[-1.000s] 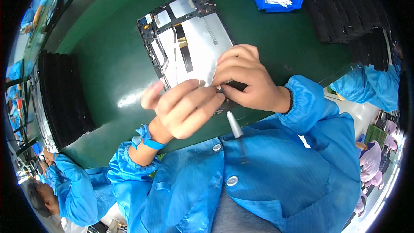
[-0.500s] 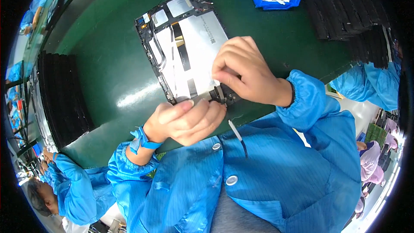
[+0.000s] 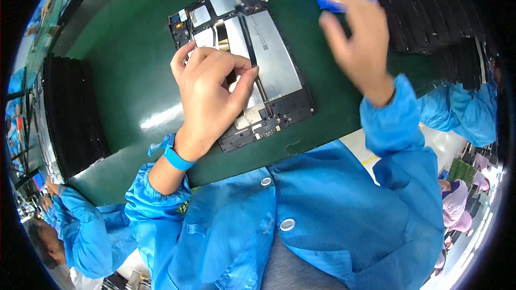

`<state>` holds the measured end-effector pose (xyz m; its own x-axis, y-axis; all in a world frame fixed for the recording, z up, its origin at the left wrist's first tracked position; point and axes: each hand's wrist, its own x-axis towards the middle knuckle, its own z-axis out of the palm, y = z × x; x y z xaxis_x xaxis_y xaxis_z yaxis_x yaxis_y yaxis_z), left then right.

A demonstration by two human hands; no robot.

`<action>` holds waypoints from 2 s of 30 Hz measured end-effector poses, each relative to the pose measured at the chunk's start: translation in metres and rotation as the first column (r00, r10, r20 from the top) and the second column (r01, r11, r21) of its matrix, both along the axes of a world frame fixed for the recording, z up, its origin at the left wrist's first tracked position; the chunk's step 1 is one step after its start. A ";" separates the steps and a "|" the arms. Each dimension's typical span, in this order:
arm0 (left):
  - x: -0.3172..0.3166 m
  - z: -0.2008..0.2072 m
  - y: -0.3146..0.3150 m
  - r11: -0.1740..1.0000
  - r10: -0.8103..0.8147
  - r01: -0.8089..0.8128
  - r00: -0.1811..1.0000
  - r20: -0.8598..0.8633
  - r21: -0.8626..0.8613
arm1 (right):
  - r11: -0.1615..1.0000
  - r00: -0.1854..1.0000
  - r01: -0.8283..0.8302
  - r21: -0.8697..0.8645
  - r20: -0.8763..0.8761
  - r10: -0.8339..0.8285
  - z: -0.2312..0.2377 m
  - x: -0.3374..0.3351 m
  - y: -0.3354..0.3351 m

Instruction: The person connects ribbon cables to tablet screens by hand on an assembly line.

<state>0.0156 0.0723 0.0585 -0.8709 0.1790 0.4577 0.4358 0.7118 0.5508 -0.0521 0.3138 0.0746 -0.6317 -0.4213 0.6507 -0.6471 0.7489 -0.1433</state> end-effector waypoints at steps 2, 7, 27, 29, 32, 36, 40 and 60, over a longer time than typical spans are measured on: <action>-0.001 -0.004 -0.001 0.998 0.007 -0.006 1.000 0.023 -0.060 | 0.974 0.964 -0.224 0.022 0.149 0.219 -0.016 0.043 -0.016; 0.000 -0.006 -0.001 0.995 0.014 -0.018 0.999 -0.038 -0.100 | 0.954 0.912 -0.292 -0.073 0.280 0.301 -0.027 0.089 -0.037; -0.001 -0.010 -0.002 0.997 0.009 -0.010 1.000 -0.011 -0.079 | 0.964 0.877 -0.214 -0.158 0.403 0.261 -0.022 0.089 -0.045; -0.001 -0.009 -0.003 0.996 0.009 -0.009 1.000 0.000 -0.083 | 0.963 0.877 -0.209 -0.169 0.403 0.261 -0.024 0.090 -0.046; -0.001 -0.008 -0.002 0.996 0.006 -0.005 1.000 0.006 -0.090 | 0.961 0.872 -0.205 -0.187 0.411 0.267 -0.026 0.090 -0.045; 0.000 -0.009 -0.004 0.997 0.000 0.002 1.000 0.023 -0.078 | 0.956 0.864 -0.208 -0.206 0.419 0.278 -0.028 0.091 -0.045; -0.001 -0.009 -0.007 0.997 0.001 0.002 0.999 0.036 -0.081 | 0.953 0.862 -0.209 -0.220 0.418 0.286 -0.029 0.090 -0.048; -0.004 -0.007 -0.004 0.996 -0.023 0.028 0.997 0.068 -0.086 | 0.946 0.877 -0.222 -0.236 0.376 0.300 -0.031 0.089 -0.046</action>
<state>0.0112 0.0682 0.0518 -0.8935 0.2381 0.3807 0.4189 0.7472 0.5160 0.0366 0.2680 0.0437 -0.7378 -0.5077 0.4449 -0.6726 0.4967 -0.5486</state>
